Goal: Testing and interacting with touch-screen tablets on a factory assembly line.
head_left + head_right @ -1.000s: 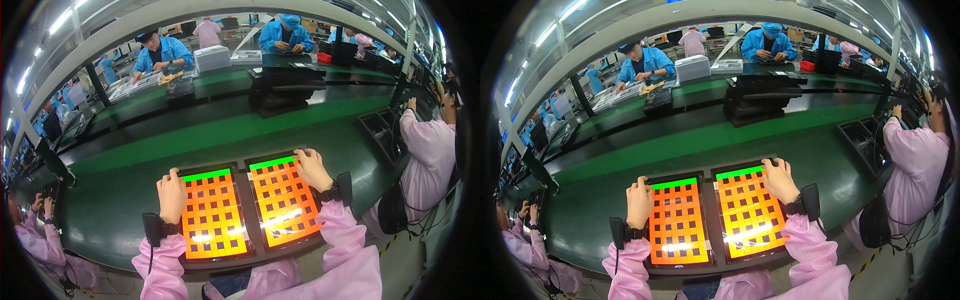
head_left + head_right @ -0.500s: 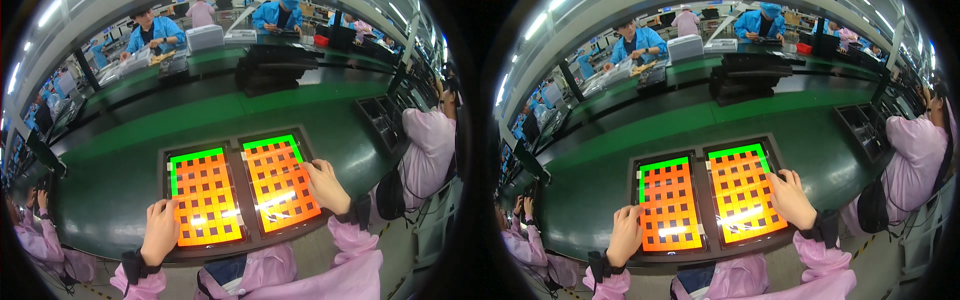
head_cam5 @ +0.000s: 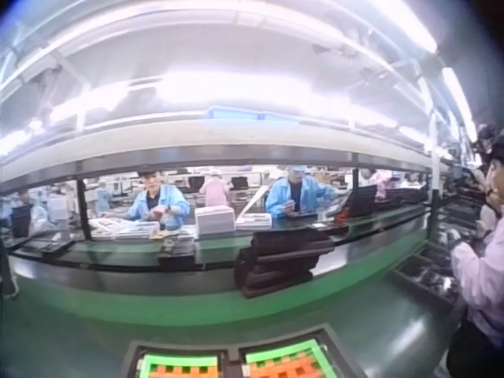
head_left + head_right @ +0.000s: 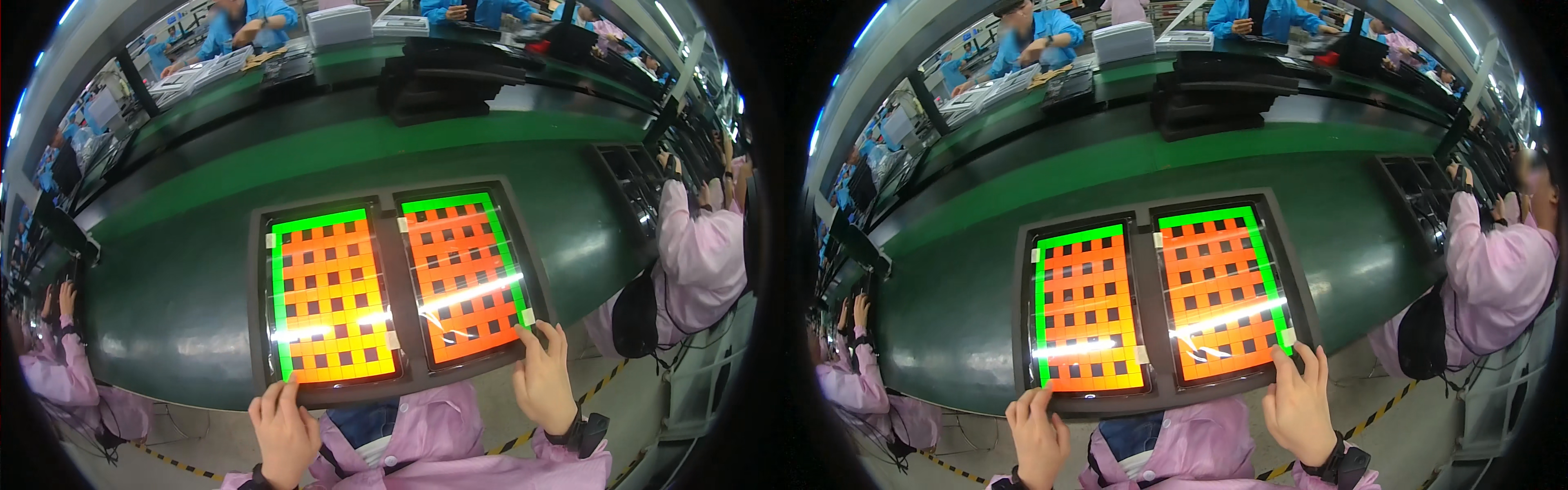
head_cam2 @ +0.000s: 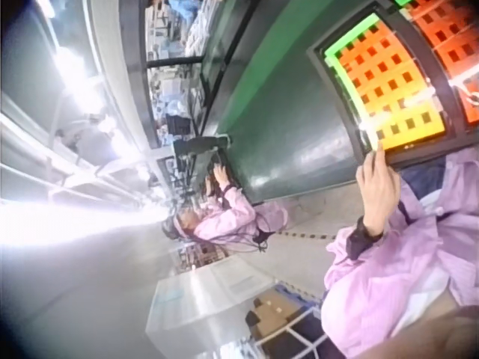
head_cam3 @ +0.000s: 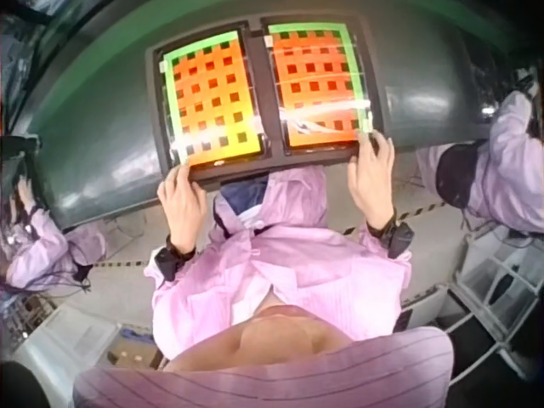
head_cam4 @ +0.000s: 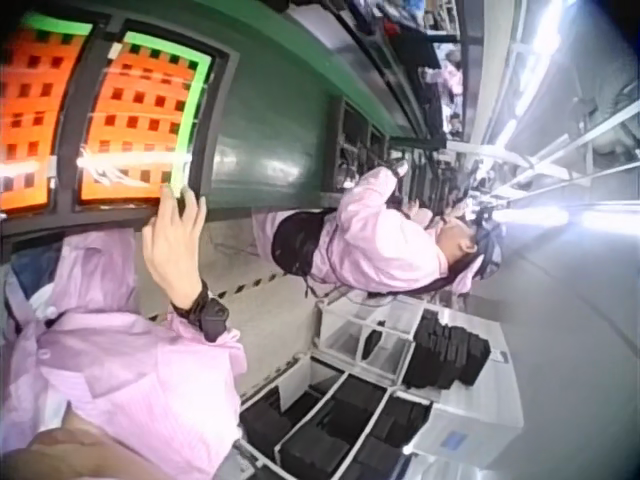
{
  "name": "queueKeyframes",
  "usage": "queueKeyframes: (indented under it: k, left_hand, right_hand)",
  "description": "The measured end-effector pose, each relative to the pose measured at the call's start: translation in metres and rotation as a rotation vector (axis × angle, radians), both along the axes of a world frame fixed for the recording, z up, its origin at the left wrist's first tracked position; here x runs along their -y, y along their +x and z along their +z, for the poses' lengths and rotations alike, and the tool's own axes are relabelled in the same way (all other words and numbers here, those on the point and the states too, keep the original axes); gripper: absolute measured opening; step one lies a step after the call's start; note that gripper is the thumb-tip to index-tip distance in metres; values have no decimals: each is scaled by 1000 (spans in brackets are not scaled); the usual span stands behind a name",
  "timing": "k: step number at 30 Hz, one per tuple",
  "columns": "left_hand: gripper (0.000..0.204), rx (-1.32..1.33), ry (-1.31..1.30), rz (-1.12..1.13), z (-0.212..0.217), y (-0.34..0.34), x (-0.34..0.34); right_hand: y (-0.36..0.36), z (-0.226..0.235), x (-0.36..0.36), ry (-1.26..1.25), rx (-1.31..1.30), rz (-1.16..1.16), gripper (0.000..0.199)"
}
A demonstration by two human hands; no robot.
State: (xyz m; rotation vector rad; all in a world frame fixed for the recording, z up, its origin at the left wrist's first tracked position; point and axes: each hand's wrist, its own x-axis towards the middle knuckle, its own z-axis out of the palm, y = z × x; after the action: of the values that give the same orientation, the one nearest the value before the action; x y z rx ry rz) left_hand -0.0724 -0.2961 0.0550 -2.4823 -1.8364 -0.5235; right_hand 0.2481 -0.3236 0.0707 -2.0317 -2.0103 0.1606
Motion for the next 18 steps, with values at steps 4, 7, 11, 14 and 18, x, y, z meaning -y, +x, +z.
queueKeyframes:
  k: [4, 7, 11, 14, 18]
  left_hand:
    - [49, -7, -9, -62, -12, 4, 11]
    - [48, 86, -23, -90, -8, 23, 6]
    - [55, 207, -40, -266, -21, 58, 1]
    - [50, 200, 3, -326, -25, 75, -3]
    - [51, 210, 1, -284, -19, 72, -10]
  right_hand:
    - [-13, -3, 0, -6, -3, 115, 50]
    - [-30, -10, -4, 3, -65, 204, 51]
    - [-60, -17, -11, -45, -148, 352, 51]
    - [-61, -16, -9, -33, -137, 362, 50]
    - [-51, -7, -16, -32, -242, 362, 47]
